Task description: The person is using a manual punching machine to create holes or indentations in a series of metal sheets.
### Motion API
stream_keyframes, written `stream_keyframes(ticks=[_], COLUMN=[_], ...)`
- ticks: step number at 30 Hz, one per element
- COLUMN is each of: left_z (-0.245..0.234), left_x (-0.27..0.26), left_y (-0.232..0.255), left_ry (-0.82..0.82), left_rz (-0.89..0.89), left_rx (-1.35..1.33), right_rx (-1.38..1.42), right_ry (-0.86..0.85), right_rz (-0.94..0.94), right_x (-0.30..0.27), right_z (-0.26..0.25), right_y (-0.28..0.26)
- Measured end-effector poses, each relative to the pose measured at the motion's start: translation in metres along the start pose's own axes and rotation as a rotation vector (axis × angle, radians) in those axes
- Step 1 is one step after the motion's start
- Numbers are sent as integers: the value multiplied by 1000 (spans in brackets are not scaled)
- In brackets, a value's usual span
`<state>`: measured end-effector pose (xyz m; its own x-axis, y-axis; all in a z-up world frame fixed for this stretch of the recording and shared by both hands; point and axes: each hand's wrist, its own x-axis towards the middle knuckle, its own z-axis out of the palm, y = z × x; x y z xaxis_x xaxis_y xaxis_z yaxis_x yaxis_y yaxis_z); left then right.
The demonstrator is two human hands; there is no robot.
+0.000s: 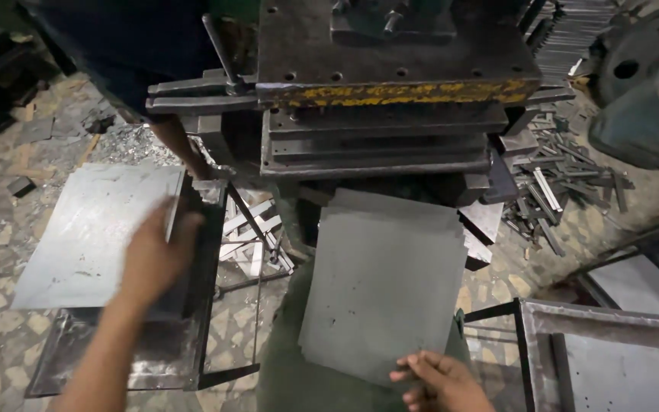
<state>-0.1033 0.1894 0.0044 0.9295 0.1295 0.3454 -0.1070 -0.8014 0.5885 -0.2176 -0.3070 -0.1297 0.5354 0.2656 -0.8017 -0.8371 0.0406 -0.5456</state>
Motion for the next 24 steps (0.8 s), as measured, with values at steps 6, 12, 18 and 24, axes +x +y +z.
stream_keyframes(ticks=[6, 12, 18, 24], left_z=[16, 22, -99, -128], left_x=[-66, -130, -94, -93], left_y=[-84, -27, 68, 66], left_ry=[61, -160, -410, 62], left_rz=[-131, -177, -598, -1100], left_rx=[680, 933, 558, -637], right_rx=[13, 34, -42, -85], right_ry=[-10, 2, -25, -131], right_rz=[-69, 41, 66, -159], right_x=[3, 14, 8, -11], right_z=[23, 34, 47, 76], right_y=[-13, -4, -25, -35])
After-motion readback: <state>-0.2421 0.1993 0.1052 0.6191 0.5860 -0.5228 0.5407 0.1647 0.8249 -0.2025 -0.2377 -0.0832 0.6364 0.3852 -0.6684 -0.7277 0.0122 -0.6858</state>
